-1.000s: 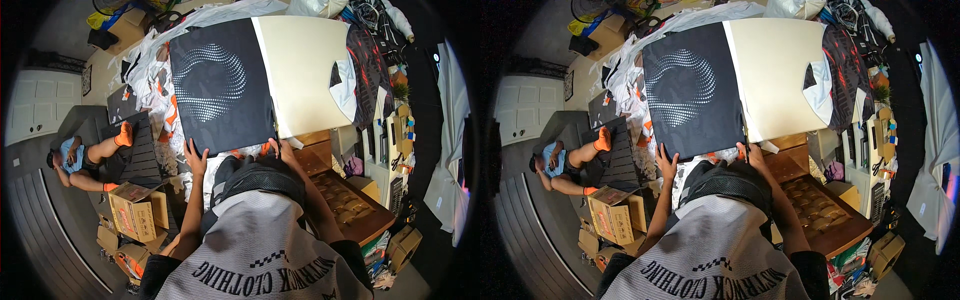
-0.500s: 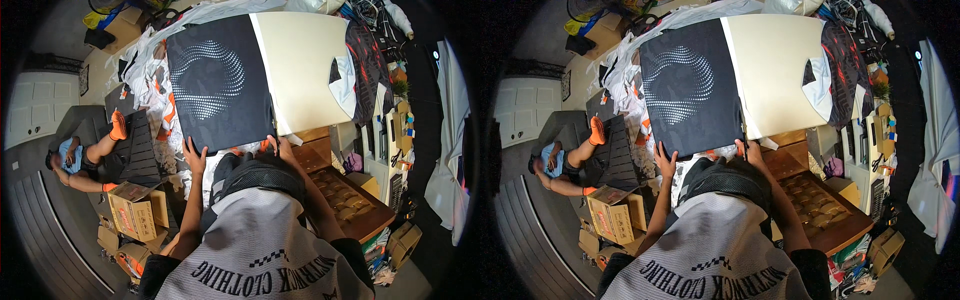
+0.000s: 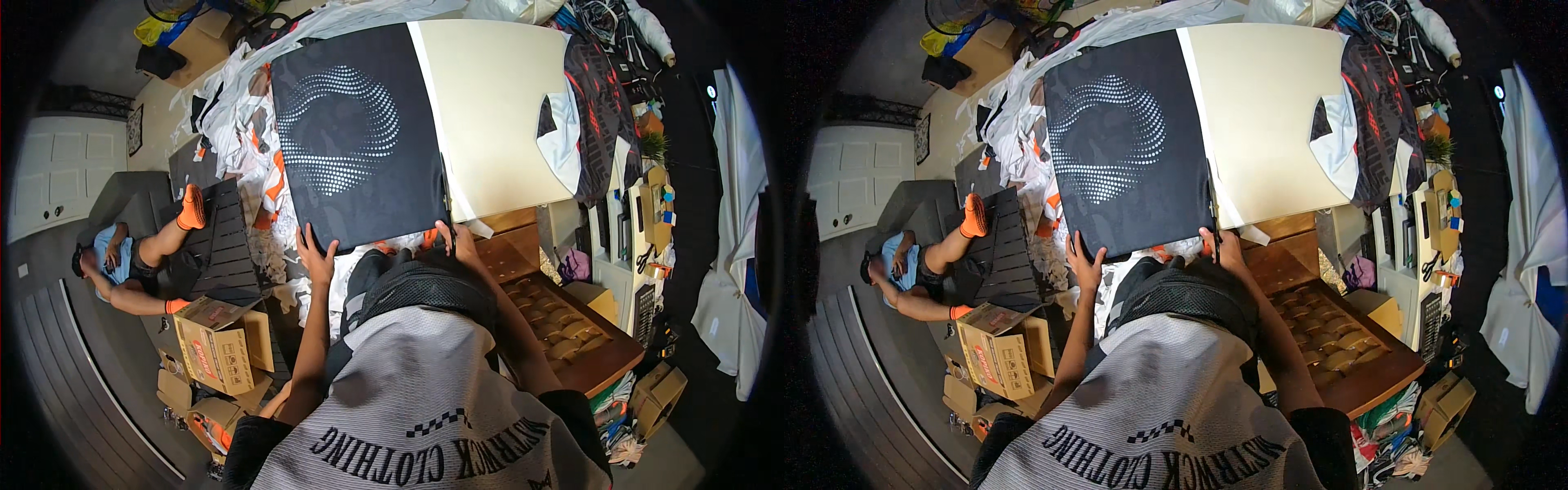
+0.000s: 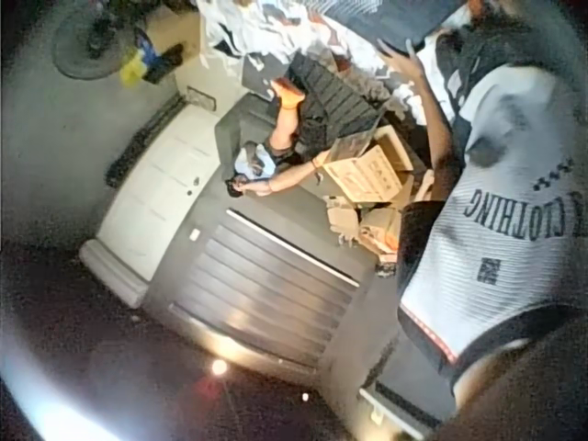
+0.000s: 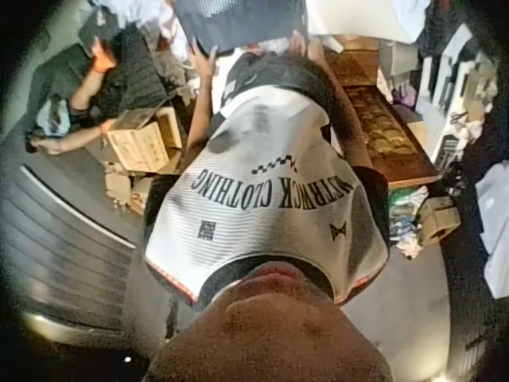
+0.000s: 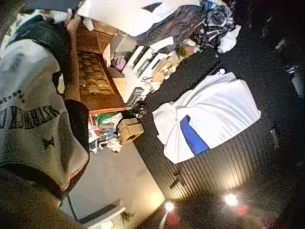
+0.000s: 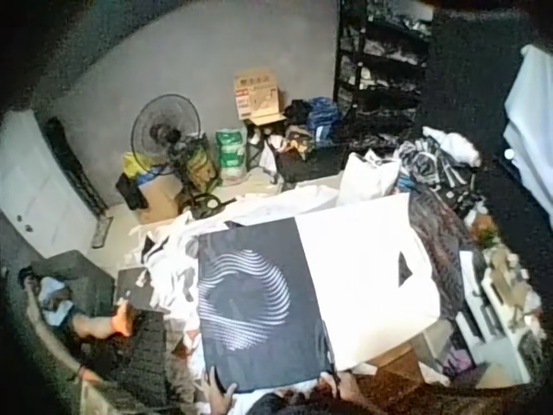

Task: Cutting a piece of black fabric following a pattern using scissors.

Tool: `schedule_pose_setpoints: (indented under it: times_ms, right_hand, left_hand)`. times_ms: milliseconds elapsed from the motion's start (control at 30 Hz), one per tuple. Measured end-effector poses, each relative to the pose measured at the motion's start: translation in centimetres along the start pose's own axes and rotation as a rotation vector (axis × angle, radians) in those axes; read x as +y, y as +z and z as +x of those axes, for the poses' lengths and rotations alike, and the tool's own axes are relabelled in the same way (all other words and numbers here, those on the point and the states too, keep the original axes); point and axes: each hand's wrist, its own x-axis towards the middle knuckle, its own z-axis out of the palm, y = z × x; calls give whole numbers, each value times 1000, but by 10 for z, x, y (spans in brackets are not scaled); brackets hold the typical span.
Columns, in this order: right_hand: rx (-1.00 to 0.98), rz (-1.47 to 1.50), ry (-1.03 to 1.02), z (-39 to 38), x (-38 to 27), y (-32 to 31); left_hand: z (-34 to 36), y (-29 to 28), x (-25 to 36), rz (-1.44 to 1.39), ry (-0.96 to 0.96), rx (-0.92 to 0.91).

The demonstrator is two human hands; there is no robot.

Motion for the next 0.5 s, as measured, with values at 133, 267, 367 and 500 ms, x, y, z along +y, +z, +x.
schedule_pose_setpoints:
  times_ms: [133, 267, 367, 500]
  right_hand:
    - [36, -52, -25, -2, -5, 1]
    - [45, -68, -51, -3, -5, 1]
    - [38, -68, -69, -4, -5, 0]
    - [27, -52, -50, -6, -10, 0]
  left_hand:
    - [0, 4, -7, -1, 15, 15]
    - [0, 3, -3, -22, 26, 18]
    - [0, 1, -1, -41, 30, 18]
    - [0, 3, -6, -65, 30, 36]
